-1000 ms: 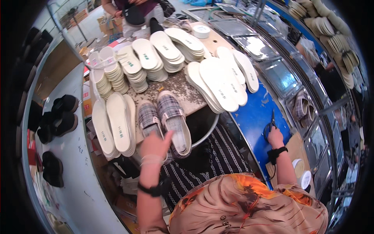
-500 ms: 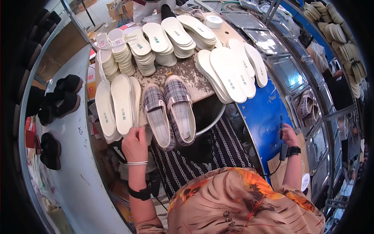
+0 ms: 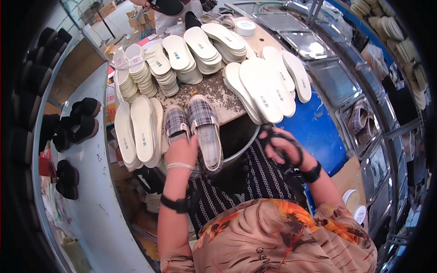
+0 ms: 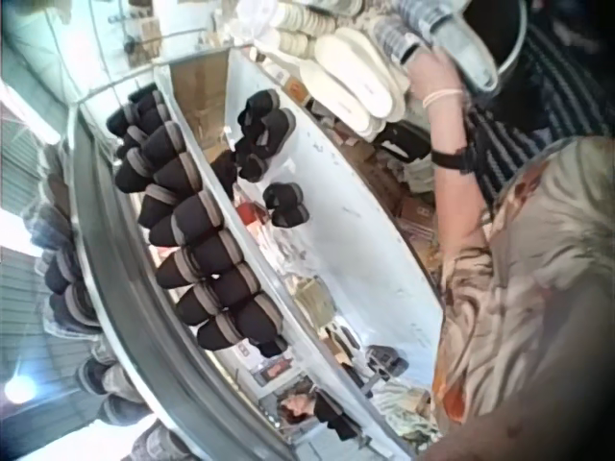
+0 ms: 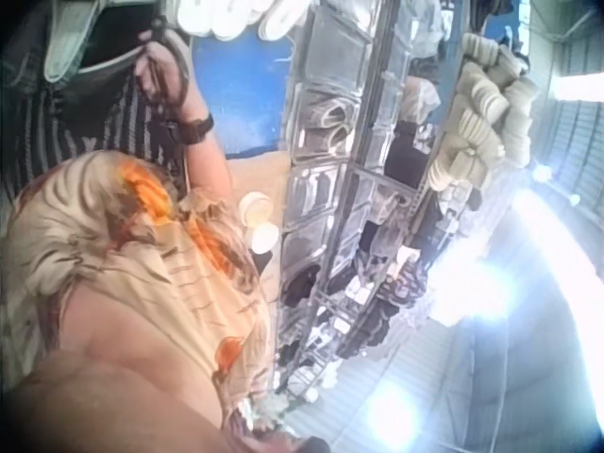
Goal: Inspecting shoes and inserting insoles into various styles of footwear at a manufacturing station.
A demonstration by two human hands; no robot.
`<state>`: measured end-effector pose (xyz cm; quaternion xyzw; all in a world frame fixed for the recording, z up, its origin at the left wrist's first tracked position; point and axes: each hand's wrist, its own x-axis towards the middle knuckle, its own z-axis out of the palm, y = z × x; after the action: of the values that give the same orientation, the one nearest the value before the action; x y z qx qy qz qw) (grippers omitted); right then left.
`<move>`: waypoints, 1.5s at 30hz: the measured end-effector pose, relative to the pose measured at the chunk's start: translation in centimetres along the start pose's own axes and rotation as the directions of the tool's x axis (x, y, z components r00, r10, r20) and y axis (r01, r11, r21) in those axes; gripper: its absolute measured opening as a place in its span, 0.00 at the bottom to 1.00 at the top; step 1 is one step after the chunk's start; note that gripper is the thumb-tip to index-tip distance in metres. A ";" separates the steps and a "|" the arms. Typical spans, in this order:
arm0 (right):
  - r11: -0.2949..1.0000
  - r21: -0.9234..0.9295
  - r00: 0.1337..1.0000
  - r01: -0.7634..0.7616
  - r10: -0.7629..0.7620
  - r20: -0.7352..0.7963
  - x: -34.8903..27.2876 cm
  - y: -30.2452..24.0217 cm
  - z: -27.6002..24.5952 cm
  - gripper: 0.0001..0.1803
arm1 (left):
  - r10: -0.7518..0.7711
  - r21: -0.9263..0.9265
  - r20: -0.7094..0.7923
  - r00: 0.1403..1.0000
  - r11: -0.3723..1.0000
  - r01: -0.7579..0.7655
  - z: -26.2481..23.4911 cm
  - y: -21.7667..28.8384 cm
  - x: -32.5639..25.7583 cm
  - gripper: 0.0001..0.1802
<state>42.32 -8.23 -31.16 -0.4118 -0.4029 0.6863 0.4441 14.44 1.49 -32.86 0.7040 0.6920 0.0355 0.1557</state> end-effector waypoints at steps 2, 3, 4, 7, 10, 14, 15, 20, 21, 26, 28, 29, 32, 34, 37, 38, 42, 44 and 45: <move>0.992 -0.103 0.998 -0.068 0.069 0.010 1.9 0.3 1.7 0.17 | 0.057 -0.117 -0.275 0.960 0.989 -0.093 0.1 -2.5 -0.5 0.25; 0.986 -0.126 0.994 -0.108 0.110 0.011 2.8 0.8 2.6 0.17 | 0.061 -0.100 -0.263 0.963 0.991 -0.090 -0.4 -3.3 -1.1 0.25; 0.977 -0.154 0.989 -0.145 0.147 0.002 3.5 1.2 2.9 0.17 | -0.017 -0.179 -0.180 0.984 0.984 -0.016 -1.1 -3.3 -1.3 0.25; 0.976 -0.130 0.984 -0.177 0.178 -0.003 4.5 2.4 3.4 0.17 | -0.037 -0.095 -0.096 0.995 0.995 0.028 -0.4 -1.3 -0.7 0.23; 0.969 -0.134 0.978 -0.209 0.210 -0.005 4.9 3.0 3.3 0.18 | -0.011 0.089 -0.068 0.998 0.996 0.017 2.6 0.8 2.5 0.20; 0.981 -0.093 0.985 -0.170 0.167 -0.044 4.5 2.1 1.6 0.21 | 0.032 0.044 0.016 0.999 0.999 -0.032 3.4 -1.7 2.3 0.16; 0.981 -0.121 0.986 -0.155 0.146 -0.076 4.4 1.9 0.8 0.21 | 0.153 -0.185 -0.126 0.980 0.967 -0.174 3.8 -3.3 1.2 0.16; 0.647 -0.734 0.978 0.207 -0.115 0.175 3.7 0.3 -0.6 0.29 | 0.280 -0.609 -0.176 0.944 0.723 -0.327 1.3 -11.6 -5.0 0.12; 0.622 -0.766 0.983 0.159 -0.031 0.179 3.5 -0.5 0.1 0.32 | 0.387 -0.443 -0.191 0.902 0.787 -0.431 -0.9 -10.2 -6.1 0.11; 0.485 -0.788 0.925 0.380 -0.213 0.316 4.1 -1.1 2.2 0.30 | 0.384 -0.444 -0.042 0.923 0.820 -0.361 -2.9 -12.8 -8.5 0.13; 0.768 -0.629 0.989 0.123 -0.041 0.143 3.7 -1.2 2.9 0.26 | 0.129 -0.851 0.491 0.861 -0.141 0.506 -1.4 -16.6 -11.0 0.21; 0.914 -0.406 0.998 0.017 0.008 0.060 3.2 -0.2 2.9 0.22 | 0.079 -0.894 0.429 0.900 -0.104 0.435 -3.9 -11.7 -12.9 0.26; 0.971 -0.229 0.994 -0.070 0.048 -0.100 1.1 0.4 2.9 0.14 | 0.023 -0.884 0.363 0.931 -0.307 0.353 -1.3 -12.7 -12.3 0.25; 0.963 -0.270 0.970 -0.007 -0.060 -0.237 -0.4 0.5 1.9 0.16 | -0.002 -0.933 0.292 0.956 -0.222 0.284 -0.7 -13.3 -12.8 0.25; 0.964 -0.265 0.815 0.008 -0.160 -0.557 -2.7 3.1 -2.5 0.17 | 0.003 -0.977 0.190 0.982 -0.093 0.190 0.9 -11.6 -10.5 0.24; 0.960 -0.281 0.732 -0.001 -0.191 -0.654 -3.7 4.0 -4.8 0.17 | 0.014 -0.985 0.161 0.987 -0.051 0.162 1.4 -11.9 -10.7 0.24; 0.863 -0.344 0.511 -0.370 -0.120 -0.851 -7.5 5.7 -13.0 0.18 | 0.061 -0.991 0.070 0.996 0.114 0.063 3.4 -13.0 -10.5 0.24; 0.840 -0.345 0.451 -0.418 -0.137 -0.882 -9.9 7.3 -17.2 0.19 | 0.133 -0.980 0.052 0.990 0.196 0.025 5.6 -14.3 -11.9 0.24; 0.818 -0.358 0.437 -0.450 -0.147 -0.887 -9.8 8.2 -18.7 0.21 | 0.140 -0.971 0.029 0.990 0.239 -0.005 5.9 -14.9 -12.6 0.24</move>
<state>59.96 -16.29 -42.98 -0.8520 -0.2470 0.2596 0.3816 1.16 -12.07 -40.35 0.4907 0.4804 0.4225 0.5915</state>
